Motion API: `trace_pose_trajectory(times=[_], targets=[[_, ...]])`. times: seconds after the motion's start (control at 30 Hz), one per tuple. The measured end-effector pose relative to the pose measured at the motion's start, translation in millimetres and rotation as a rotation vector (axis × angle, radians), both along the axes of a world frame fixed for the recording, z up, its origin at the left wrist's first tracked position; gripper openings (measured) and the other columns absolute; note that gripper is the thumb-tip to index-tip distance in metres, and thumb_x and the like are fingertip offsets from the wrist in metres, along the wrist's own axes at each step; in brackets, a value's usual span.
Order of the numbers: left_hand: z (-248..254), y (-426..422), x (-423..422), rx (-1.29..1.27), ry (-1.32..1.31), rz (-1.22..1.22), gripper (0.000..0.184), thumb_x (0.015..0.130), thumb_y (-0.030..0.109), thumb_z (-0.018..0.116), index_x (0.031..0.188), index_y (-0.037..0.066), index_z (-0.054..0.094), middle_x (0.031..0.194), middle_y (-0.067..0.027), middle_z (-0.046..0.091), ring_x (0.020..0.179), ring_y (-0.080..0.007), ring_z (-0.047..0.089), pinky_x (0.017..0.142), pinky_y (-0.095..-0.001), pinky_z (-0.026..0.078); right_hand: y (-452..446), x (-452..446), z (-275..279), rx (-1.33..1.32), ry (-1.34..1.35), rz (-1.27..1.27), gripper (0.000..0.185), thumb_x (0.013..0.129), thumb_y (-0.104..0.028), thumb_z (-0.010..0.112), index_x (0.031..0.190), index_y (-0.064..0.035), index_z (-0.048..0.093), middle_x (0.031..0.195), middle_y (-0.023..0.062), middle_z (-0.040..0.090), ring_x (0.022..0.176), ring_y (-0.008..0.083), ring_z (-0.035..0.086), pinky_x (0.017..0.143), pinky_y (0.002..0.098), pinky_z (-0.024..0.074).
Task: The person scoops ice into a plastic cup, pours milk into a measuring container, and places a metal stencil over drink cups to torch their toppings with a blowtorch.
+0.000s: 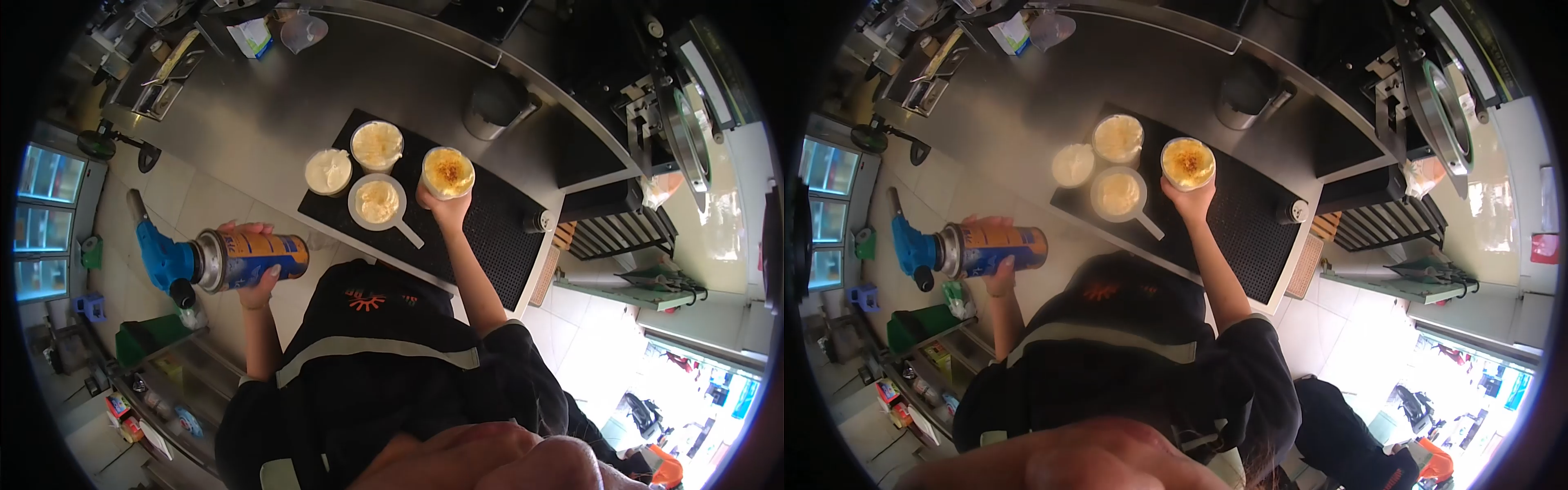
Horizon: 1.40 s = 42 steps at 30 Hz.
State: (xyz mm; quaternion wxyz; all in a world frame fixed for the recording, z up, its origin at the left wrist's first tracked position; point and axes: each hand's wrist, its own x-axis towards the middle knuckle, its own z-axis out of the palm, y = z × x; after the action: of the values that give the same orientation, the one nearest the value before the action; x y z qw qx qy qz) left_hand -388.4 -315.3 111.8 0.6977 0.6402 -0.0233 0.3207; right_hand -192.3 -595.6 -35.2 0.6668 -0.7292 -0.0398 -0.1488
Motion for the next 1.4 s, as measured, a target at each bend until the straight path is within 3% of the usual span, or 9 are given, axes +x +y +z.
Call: trace_pose_trajectory(times=[0.27, 0.63, 0.77, 0.87, 0.93, 1.0, 1.2, 1.3, 1.4], targets=[[6, -8, -24, 0.017, -0.013, 0.176, 0.083, 0.07, 0.011, 0.076, 0.135, 0.003, 0.025, 0.114, -0.0162, 0.054, 0.108, -0.0276, 0.054, 0.099, -0.0428, 0.043, 48, 131, 26, -0.087, -0.08, -0.119, 0.068, 0.053, -0.023, 0.085, 0.107, -0.0031, 0.05, 0.097, 0.013, 0.063, 0.091, 0.0291, 0.064, 0.082, 0.0389, 0.0501], [6, -34, -52, 0.19, 0.045, 0.363, 0.087, 0.07, 0.015, 0.076, 0.137, 0.001, 0.023, 0.111, -0.0189, 0.054, 0.105, -0.0279, 0.054, 0.093, -0.0396, 0.044, 102, 196, -14, 0.0, -0.07, -0.239, 0.095, 0.051, -0.02, 0.091, 0.126, 0.0026, 0.038, 0.119, 0.0202, 0.046, 0.113, 0.0356, 0.048, 0.098, 0.0434, 0.0393], [8, -40, -49, 0.207, 0.088, 0.352, 0.086, 0.068, 0.013, 0.077, 0.135, 0.001, 0.024, 0.11, -0.0182, 0.054, 0.105, -0.0283, 0.054, 0.094, -0.041, 0.044, 87, 192, -35, -0.23, -0.222, -0.222, 0.108, 0.049, -0.022, 0.092, 0.135, 0.0037, 0.032, 0.126, 0.0223, 0.04, 0.119, 0.0375, 0.04, 0.104, 0.0473, 0.033], [4, -36, -49, 0.175, 0.064, 0.332, 0.082, 0.066, 0.007, 0.076, 0.131, 0.002, 0.027, 0.109, -0.0183, 0.055, 0.104, -0.0293, 0.056, 0.094, -0.0422, 0.045, 53, 140, -37, -0.009, 0.072, -0.227, 0.081, 0.06, -0.015, 0.085, 0.127, -0.0003, 0.042, 0.121, 0.0193, 0.046, 0.109, 0.029, 0.048, 0.094, 0.0405, 0.0418], [3, -31, -47, 0.231, 0.032, 0.302, 0.081, 0.065, 0.007, 0.076, 0.13, 0.003, 0.028, 0.108, -0.0184, 0.056, 0.104, -0.0299, 0.057, 0.093, -0.0423, 0.046, 5, 83, -45, 0.16, 0.244, 0.064, 0.062, 0.064, -0.01, 0.079, 0.119, -0.0024, 0.05, 0.109, 0.0134, 0.054, 0.099, 0.0232, 0.053, 0.087, 0.0382, 0.0453], [1, -26, -46, 0.232, 0.025, 0.28, 0.081, 0.065, 0.008, 0.077, 0.13, 0.003, 0.028, 0.107, -0.0184, 0.057, 0.103, -0.0298, 0.057, 0.093, -0.0427, 0.046, -28, 22, -56, -0.224, 0.19, 0.3, 0.058, 0.062, -0.009, 0.077, 0.115, -0.0036, 0.054, 0.105, 0.0097, 0.058, 0.098, 0.0218, 0.056, 0.084, 0.036, 0.0467], [-4, -12, -43, 0.059, 0.098, 0.157, 0.084, 0.066, 0.01, 0.077, 0.132, 0.003, 0.026, 0.11, -0.0173, 0.055, 0.104, -0.0281, 0.056, 0.095, -0.0422, 0.044, 27, -48, -35, -0.487, 0.005, 0.364, 0.084, 0.052, -0.038, 0.085, 0.124, -0.0097, 0.053, 0.123, 0.0078, 0.057, 0.115, 0.0245, 0.053, 0.103, 0.0443, 0.0228], [1, -9, -42, 0.058, 0.088, 0.115, 0.084, 0.066, 0.01, 0.076, 0.132, 0.002, 0.026, 0.111, -0.0163, 0.055, 0.105, -0.0275, 0.055, 0.095, -0.0415, 0.044, 60, -43, -39, -0.611, -0.111, 0.452, 0.076, 0.057, -0.035, 0.086, 0.121, -0.0077, 0.056, 0.119, 0.0084, 0.061, 0.112, 0.0225, 0.058, 0.1, 0.0429, 0.0348], [4, 1, -43, 0.167, 0.111, 0.061, 0.083, 0.065, 0.009, 0.077, 0.131, 0.001, 0.027, 0.111, -0.0162, 0.055, 0.105, -0.0269, 0.055, 0.095, -0.0408, 0.044, 81, -49, -39, -0.264, -0.074, 0.459, 0.058, 0.062, -0.023, 0.085, 0.112, -0.0053, 0.062, 0.108, 0.0086, 0.067, 0.1, 0.0203, 0.065, 0.087, 0.0337, 0.0492]])
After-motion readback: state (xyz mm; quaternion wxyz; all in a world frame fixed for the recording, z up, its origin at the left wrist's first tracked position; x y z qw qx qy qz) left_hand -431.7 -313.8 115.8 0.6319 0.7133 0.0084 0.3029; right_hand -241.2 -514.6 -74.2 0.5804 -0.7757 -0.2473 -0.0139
